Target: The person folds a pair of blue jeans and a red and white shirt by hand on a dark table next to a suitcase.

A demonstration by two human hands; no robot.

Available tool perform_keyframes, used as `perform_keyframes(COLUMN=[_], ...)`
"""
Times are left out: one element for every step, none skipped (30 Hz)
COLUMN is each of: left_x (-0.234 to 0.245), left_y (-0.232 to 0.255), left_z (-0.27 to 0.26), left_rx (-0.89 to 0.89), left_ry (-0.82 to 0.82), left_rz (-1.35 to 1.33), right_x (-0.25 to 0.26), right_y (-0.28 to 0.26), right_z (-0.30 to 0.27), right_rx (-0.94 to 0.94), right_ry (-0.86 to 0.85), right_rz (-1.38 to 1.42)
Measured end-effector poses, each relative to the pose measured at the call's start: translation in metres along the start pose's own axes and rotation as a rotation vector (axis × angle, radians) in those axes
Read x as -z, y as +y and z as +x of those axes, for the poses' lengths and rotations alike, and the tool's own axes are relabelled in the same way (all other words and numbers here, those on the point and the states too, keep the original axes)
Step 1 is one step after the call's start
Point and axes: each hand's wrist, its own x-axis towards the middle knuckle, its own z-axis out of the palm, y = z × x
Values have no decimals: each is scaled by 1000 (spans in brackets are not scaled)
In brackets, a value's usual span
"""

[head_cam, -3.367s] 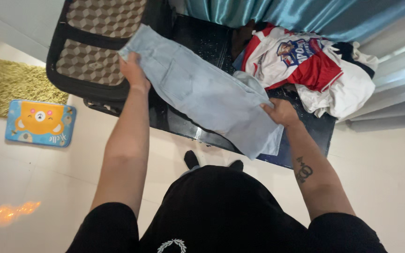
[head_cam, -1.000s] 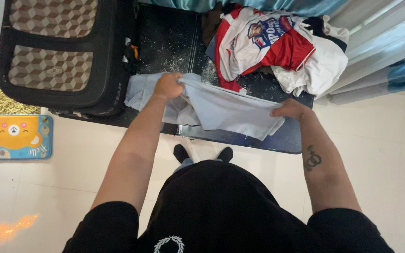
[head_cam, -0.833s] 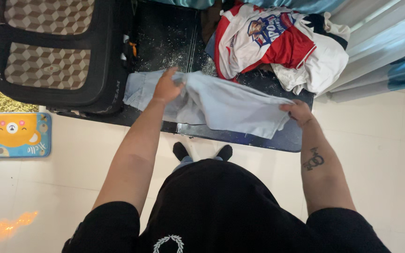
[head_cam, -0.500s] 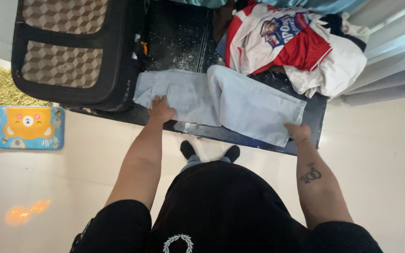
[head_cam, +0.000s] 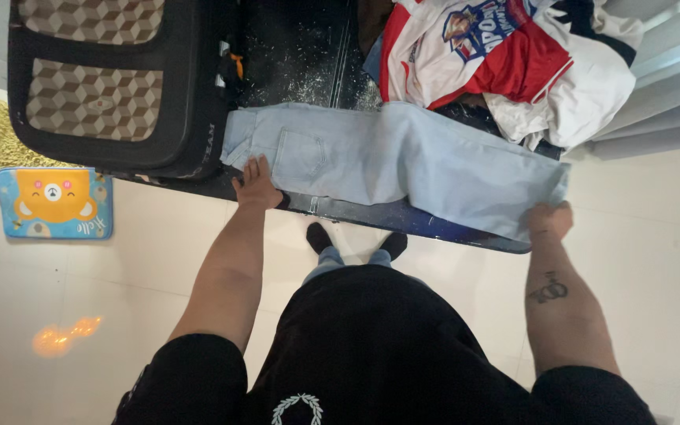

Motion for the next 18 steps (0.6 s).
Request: perform_keyframes(left_x=[0, 0, -2, -4, -5, -5, -5, -5, -5, -6, -8, -12, -19, -26, -33, -40, -44, -45], left_y=[-2, -3, -4, -6, -6, -6, -6, -5, -5, -4, -5, -7, -9, -12, -14, -19, -21, -23], left_z=[-2, -3, -4, -5, -5, -5, -4, -4, -3, -2, 1, 4, 9, 14, 16, 17, 19, 22], left_rx=[2, 3, 4, -7, -20, -21, -3, 15, 14, 25, 37, 36, 55, 74, 69, 32, -7, -14], left_ry=[-17, -34, -37, -7, 26, 25, 7, -11, -11, -7, -1, 0, 72, 144, 142, 312, 479, 475], left_rz=[15, 30, 33, 34, 32, 33, 37, 42, 43, 38, 32, 33, -75, -183, -182, -281, -380, -379], right_x=[5, 12, 18, 24, 32, 37, 41, 45, 49, 51, 51, 50, 49, 48, 48, 47, 46, 46], right_y=[6, 14, 20, 25, 29, 33, 36, 39, 43, 45, 45, 44, 43, 41, 40, 37, 35, 35], right_z=[4, 9, 13, 15, 19, 20, 21, 23, 23, 23, 23, 23, 21, 21, 22, 23, 23, 23], right_rx=[-3, 4, 11, 8, -27, -62, -62, -75, -90, -91, -47, -4, -6, -49, -91, -95, -114, -134], right_ry=[-4, 32, 70, 68, 76, 84, 86, 90, 93, 94, 113, 131, 132, 123, 116, 120, 87, 53], right_rz=[-2, 67, 137, 136, 114, 93, 94, 108, 122, 122, 91, 59, 59, 126, 192, 190, 133, 76])
